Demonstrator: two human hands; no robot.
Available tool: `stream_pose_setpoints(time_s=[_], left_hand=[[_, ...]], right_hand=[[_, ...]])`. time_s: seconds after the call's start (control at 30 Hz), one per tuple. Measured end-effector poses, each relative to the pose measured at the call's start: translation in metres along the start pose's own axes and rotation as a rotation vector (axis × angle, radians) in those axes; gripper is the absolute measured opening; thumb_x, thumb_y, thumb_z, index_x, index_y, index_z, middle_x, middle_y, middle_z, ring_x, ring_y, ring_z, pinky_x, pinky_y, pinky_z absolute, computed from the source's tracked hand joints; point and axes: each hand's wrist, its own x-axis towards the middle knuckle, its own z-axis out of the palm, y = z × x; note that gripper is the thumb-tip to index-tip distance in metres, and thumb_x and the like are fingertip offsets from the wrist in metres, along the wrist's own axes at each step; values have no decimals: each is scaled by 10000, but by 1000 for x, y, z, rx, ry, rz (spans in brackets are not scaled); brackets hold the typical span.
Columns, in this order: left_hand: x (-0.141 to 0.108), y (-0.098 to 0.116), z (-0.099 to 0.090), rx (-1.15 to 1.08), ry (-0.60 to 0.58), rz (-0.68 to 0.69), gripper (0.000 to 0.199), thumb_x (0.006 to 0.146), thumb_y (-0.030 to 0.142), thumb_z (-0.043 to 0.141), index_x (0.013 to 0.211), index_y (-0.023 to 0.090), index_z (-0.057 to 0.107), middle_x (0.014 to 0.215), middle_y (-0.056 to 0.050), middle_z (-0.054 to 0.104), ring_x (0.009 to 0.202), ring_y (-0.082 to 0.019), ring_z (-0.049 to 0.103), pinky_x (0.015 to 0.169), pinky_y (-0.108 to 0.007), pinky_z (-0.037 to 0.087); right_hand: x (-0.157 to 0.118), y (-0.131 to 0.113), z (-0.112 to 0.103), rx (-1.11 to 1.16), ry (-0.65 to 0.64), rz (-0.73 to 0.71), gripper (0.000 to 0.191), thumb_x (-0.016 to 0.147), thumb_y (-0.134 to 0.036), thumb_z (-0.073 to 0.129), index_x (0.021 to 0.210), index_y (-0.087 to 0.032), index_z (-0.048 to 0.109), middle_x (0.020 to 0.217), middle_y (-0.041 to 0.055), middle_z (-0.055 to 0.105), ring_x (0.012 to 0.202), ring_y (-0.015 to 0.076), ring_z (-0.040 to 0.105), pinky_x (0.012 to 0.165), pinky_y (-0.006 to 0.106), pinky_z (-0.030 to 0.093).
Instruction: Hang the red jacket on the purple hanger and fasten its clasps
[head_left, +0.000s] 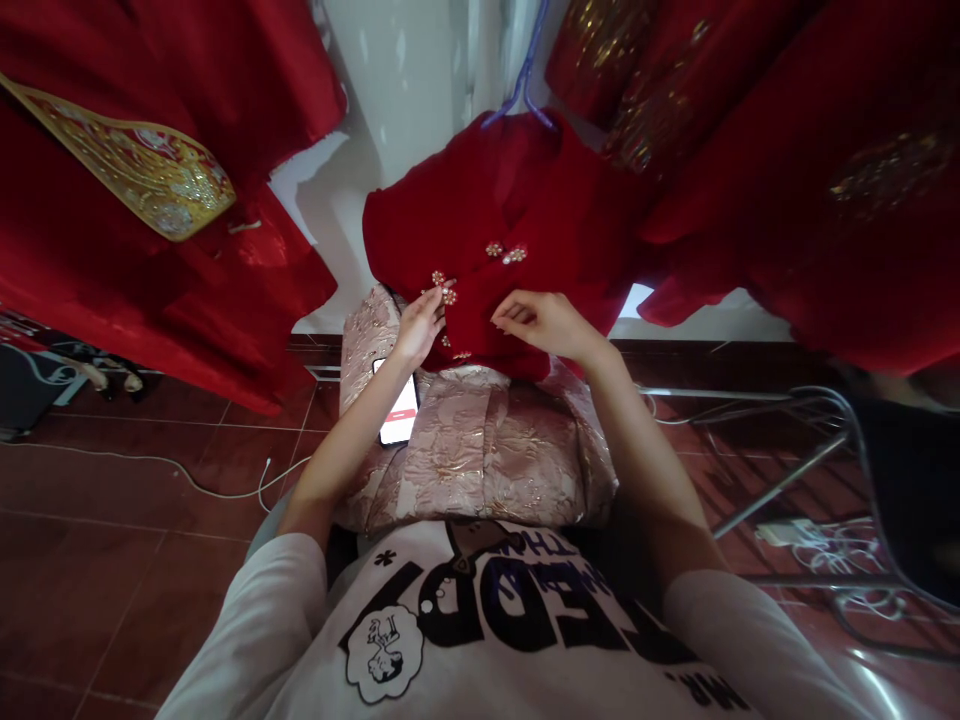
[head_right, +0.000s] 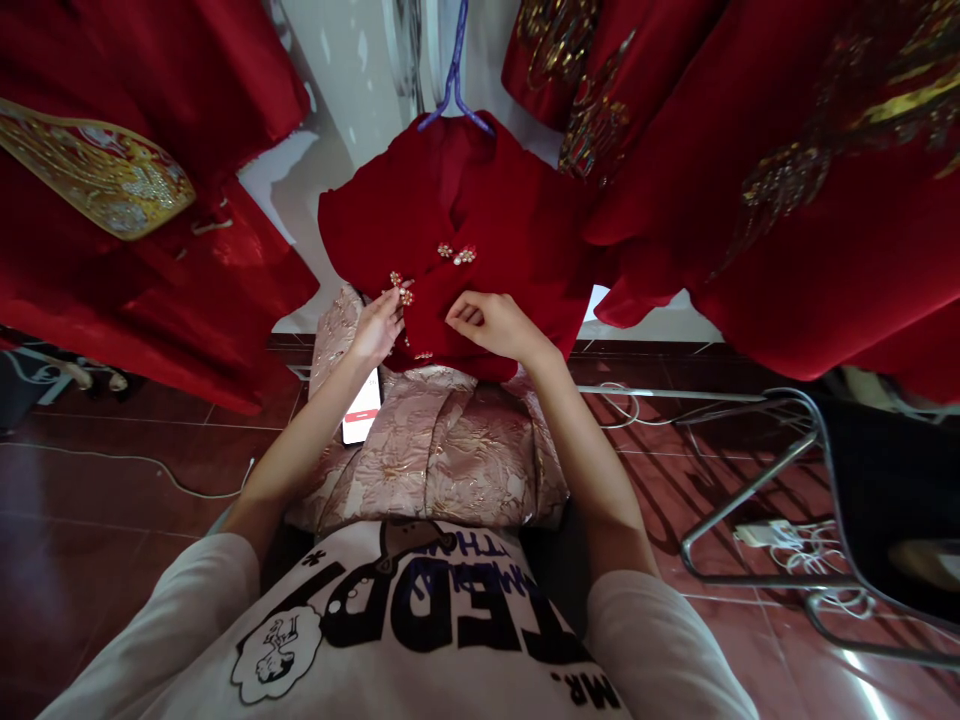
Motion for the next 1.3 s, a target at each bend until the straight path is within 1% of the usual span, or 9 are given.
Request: stream_pose_setpoints(time_s=[0.13, 0.3, 0.57, 0.63, 0.77, 0.87, 1.03, 1.17, 1.3], left_hand=[[-7, 4, 3, -101, -15, 57, 257, 1029, 392, 656, 1134, 185, 765, 1121, -84, 776, 1033, -193, 737, 865, -263, 595], [-12, 13, 6, 15, 79, 99, 175, 1024, 272, 647, 1008, 201, 807, 1039, -63, 789, 891, -160, 739, 776, -245, 590], [-5, 12, 13, 23, 170, 139, 114, 926, 188, 743, 813, 175, 742, 1022, -70, 798, 1021, -175, 744, 984, -304, 572], [-7, 16, 14, -26, 57, 65, 194, 958, 365, 743, 893, 183, 758, 1000, -86, 790, 1001, -207, 754, 924, -327, 601], [-12, 34, 16, 76, -361, -10, 571, 1001, 704, 527, 1121, 205, 776, 967, -110, 772, 968, -257, 767, 860, -365, 623], [-9, 51, 25, 330, -451, 228, 520, 1025, 645, 510, 1200, 217, 749, 1079, -112, 762, 1061, -259, 741, 938, -380, 598], [5, 77, 51, 879, -275, 791, 463, 954, 375, 691, 1396, 264, 613, 1468, -126, 592, 1428, -333, 492, 1232, -540, 355], [18, 93, 67, 1123, -302, 925, 547, 902, 271, 700, 1437, 237, 591, 1499, -151, 559, 1470, -396, 418, 1302, -659, 117], [29, 100, 73, 1217, -396, 925, 340, 905, 254, 662, 1237, 207, 716, 1206, -146, 705, 1329, -420, 536, 1288, -725, 65]], right_hand=[[0, 1, -1, 1, 1, -13, 140, 868, -307, 668, 908, -187, 727, 876, 63, 763, 806, 202, 722, 798, 375, 600], [0, 2, 0, 5, -9, -7, 143, 857, -310, 663, 910, -193, 726, 882, 60, 767, 818, 203, 723, 819, 384, 604], [0, 1, -1, 5, -23, 18, 135, 858, -306, 663, 906, -200, 730, 889, 65, 768, 834, 203, 722, 830, 387, 607], [-1, 0, -2, 0, -20, 19, 134, 855, -301, 658, 907, -196, 725, 882, 63, 767, 827, 201, 721, 824, 384, 604], [0, 0, -4, -21, -16, 12, 111, 842, -291, 651, 863, -191, 693, 839, 53, 758, 778, 195, 713, 793, 370, 593], [0, -1, -6, -41, -20, 17, 76, 827, -261, 646, 831, -193, 679, 822, 50, 756, 762, 192, 710, 783, 362, 588], [-2, -3, -8, -32, -24, 16, 126, 851, -296, 670, 899, -192, 722, 874, 65, 769, 799, 204, 720, 813, 384, 597], [-3, -3, -10, -16, -33, 24, 97, 855, -262, 671, 897, -197, 729, 893, 65, 772, 821, 203, 723, 840, 394, 605], [-4, -4, -12, -22, -44, 39, 96, 858, -235, 661, 911, -195, 731, 909, 67, 775, 840, 204, 728, 857, 399, 608]])
